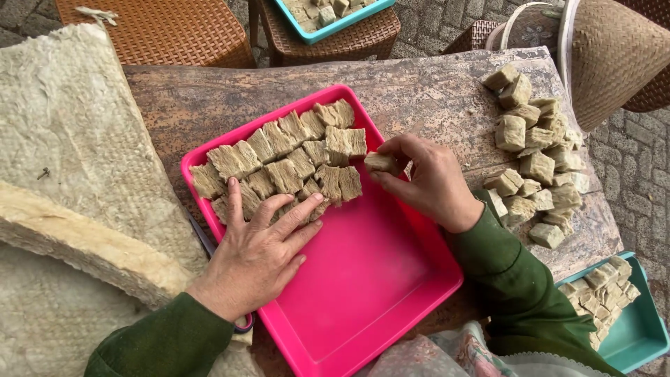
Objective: Arranging small cubes of rockwool into a plastic tray for seedling cultivation.
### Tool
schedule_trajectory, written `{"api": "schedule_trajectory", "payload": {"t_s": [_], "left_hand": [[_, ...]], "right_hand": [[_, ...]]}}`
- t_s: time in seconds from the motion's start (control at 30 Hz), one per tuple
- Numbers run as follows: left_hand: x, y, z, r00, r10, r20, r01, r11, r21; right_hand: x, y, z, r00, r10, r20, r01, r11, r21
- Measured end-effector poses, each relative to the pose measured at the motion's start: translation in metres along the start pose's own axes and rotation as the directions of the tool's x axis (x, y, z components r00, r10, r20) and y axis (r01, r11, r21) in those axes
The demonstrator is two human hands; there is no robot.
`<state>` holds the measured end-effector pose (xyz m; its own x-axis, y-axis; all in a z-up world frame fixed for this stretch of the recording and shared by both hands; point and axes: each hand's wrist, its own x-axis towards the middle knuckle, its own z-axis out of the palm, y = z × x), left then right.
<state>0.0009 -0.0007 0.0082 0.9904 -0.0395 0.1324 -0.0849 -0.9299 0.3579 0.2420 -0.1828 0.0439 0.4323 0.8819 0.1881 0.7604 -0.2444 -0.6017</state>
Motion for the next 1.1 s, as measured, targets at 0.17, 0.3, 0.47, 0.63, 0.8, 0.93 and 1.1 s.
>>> {"api": "schedule_trajectory", "payload": {"t_s": [0.17,0.3,0.47,0.63,0.8,0.93,1.1], "left_hand": [[-0.002,-0.003,0.005,1.0,0.018,-0.019,-0.018,1.0,0.007],[-0.002,-0.002,0.005,1.0,0.015,-0.022,-0.015,1.0,0.012],[-0.002,-0.001,0.003,1.0,0.015,-0.012,-0.015,0.999,0.028],[-0.001,-0.002,0.004,0.999,0.022,-0.023,-0.022,1.0,0.013],[0.001,0.004,-0.004,1.0,0.008,0.018,-0.009,1.0,0.02],[0.007,0.023,-0.035,0.995,0.022,0.096,-0.02,1.0,-0.023],[0.028,0.05,-0.041,0.985,0.107,0.138,-0.108,0.994,0.001]], "right_hand": [[-0.008,-0.006,0.01,0.999,-0.012,-0.035,0.01,0.998,-0.059],[-0.011,-0.009,0.022,0.997,-0.056,-0.058,0.04,0.968,-0.247],[-0.01,-0.006,0.03,0.996,0.056,0.068,-0.039,0.973,-0.228],[-0.011,-0.007,0.029,0.996,-0.053,0.066,0.051,0.998,0.035],[-0.014,0.001,0.033,0.991,-0.134,-0.005,0.134,0.991,0.007],[-0.016,0.005,0.033,0.991,-0.125,-0.046,0.123,0.991,-0.045],[-0.021,0.013,0.035,0.991,-0.121,-0.053,0.123,0.992,0.041]]}}
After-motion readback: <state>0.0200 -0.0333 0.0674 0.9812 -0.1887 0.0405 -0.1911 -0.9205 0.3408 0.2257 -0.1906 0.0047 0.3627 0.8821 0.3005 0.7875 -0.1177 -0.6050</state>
